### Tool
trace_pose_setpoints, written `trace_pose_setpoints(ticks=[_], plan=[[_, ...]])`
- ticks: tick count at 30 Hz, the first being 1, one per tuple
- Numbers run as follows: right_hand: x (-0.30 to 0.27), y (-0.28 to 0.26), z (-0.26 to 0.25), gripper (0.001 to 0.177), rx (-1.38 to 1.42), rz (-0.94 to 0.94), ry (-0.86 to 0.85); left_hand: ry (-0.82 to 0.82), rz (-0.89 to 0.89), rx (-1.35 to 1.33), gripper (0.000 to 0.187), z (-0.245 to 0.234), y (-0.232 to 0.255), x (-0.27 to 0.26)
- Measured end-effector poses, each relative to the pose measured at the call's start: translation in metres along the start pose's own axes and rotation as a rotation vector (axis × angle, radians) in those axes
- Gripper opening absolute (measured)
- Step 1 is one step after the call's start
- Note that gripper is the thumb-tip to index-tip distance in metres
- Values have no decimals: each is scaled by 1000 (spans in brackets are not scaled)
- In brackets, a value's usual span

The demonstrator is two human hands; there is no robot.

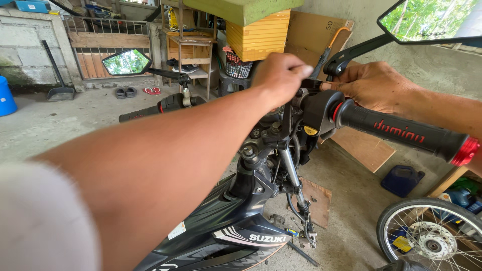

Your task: The person uses a wrench to tighten bolts on the motorcycle's front fork and handlebar area. They adjust the handlebar controls and mirrors, then place tools on the seat.

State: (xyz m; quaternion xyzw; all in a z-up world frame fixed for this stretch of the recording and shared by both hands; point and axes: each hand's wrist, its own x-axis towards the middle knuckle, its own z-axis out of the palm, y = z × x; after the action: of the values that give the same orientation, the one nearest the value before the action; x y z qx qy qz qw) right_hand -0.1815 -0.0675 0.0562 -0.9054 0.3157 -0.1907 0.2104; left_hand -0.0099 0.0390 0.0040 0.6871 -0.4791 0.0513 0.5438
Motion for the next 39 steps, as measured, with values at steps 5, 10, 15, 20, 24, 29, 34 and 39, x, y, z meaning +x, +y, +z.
trace_pose_setpoints(ticks=[5,10,15,20,24,29,34,39], plan=[[-8,-9,2,41,-70,81,-4,203,68,125,24,-96,-64,-64],[-7,-9,2,40,-125,140,-11,320,-248,601,30,-232,-175,-187],[17,8,0,45,96,19,-109,160,-684,1095,28,-332,-298,-299],[19,4,-21,47,-60,215,-118,354,-644,871,22,-366,-403,-362],[-36,-21,-26,50,-315,15,30,267,-821,1022,21,-385,-419,-375],[-105,-89,7,43,-462,-98,-6,77,-1110,1056,18,-371,-377,-367],[-129,-174,111,49,312,-253,-680,34,-1359,1005,20,-382,-333,-363],[-147,-233,204,50,621,-11,-968,-179,-1264,1086,12,-390,-309,-359]])
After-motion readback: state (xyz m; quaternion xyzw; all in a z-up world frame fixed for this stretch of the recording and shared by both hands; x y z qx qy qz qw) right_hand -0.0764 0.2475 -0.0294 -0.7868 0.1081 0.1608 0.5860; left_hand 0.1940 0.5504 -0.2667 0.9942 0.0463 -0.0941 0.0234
